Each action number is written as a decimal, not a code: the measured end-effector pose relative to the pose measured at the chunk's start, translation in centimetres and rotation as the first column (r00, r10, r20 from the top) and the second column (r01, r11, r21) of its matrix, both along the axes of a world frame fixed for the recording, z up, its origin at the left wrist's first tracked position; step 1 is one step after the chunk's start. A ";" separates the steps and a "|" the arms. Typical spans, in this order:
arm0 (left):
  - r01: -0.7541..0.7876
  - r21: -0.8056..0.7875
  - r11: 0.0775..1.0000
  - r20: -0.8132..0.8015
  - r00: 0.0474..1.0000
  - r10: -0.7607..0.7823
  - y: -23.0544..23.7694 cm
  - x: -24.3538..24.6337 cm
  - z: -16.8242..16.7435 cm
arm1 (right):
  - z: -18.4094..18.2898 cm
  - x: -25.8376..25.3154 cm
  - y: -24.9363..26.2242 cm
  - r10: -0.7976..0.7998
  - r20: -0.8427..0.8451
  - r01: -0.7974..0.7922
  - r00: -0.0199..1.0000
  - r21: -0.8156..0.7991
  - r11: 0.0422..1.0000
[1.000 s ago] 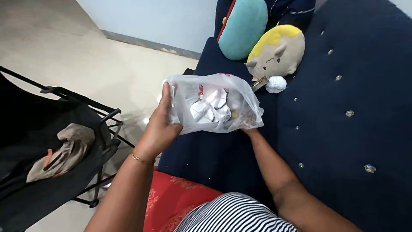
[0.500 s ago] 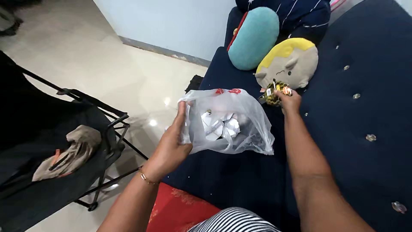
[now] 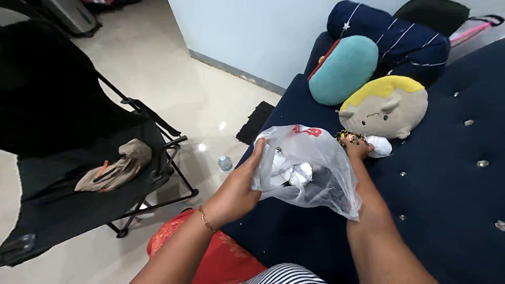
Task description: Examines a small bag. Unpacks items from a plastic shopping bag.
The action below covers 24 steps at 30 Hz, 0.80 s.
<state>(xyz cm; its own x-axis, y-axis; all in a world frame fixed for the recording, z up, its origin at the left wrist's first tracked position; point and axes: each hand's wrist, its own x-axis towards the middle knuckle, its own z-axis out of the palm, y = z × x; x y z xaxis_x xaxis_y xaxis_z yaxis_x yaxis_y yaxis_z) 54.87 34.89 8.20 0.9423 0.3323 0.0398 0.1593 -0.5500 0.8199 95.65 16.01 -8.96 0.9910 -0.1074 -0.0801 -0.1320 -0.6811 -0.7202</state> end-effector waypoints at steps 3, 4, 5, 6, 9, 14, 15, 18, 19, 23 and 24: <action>0.000 -0.019 1.000 -0.017 1.000 -0.001 -0.1 0.3 0.1 | 0.3 -2.4 -0.8 -0.030 0.017 0.026 0.999 0.186 0.982; 0.004 -0.029 1.000 -0.022 1.000 -0.005 -0.2 0.3 0.1 | 0.1 -3.5 -1.0 -0.060 0.012 0.054 0.998 0.287 0.956; 0.005 -0.038 0.999 -0.026 1.000 -0.006 -0.2 0.3 0.2 | -0.3 -4.4 -1.4 -0.092 0.001 0.085 0.996 0.373 0.924; 0.005 -0.051 0.999 -0.037 0.999 -0.006 -0.2 0.3 0.2 | -0.9 -5.2 -2.0 -0.123 -0.012 0.116 0.992 0.443 0.889; 0.003 -0.080 0.997 -0.083 0.997 -0.009 -0.3 0.6 0.4 | -0.5 -7.7 -4.2 -0.124 -0.040 0.122 0.991 0.630 0.767; 0.034 -0.080 0.996 -0.081 0.996 -0.041 -0.9 1.1 1.0 | 6.7 -10.4 -8.2 0.181 0.119 -0.131 0.976 0.990 0.059; 0.043 -0.067 0.997 -0.068 0.997 -0.048 -1.2 1.2 1.1 | 8.5 -11.1 -8.9 0.309 0.222 -0.203 0.925 0.975 -0.092; 0.071 0.011 0.997 0.003 0.997 -0.071 -2.2 1.6 1.2 | 13.2 -14.7 -8.4 0.594 0.437 -0.376 0.675 0.897 -0.232; 0.076 0.041 0.996 0.017 0.997 -0.077 -2.5 1.6 1.2 | 13.8 -16.4 -7.6 0.652 0.436 -0.395 0.620 0.892 -0.221; 0.071 0.077 0.994 -0.015 0.997 -0.070 -2.9 0.8 1.9 | 13.3 -22.1 -3.0 0.842 0.139 -0.318 0.521 0.947 0.040; 0.068 0.081 0.994 -0.028 0.997 -0.066 -3.0 0.5 2.0 | 12.6 -22.3 -1.5 0.857 0.036 -0.293 0.513 0.947 0.136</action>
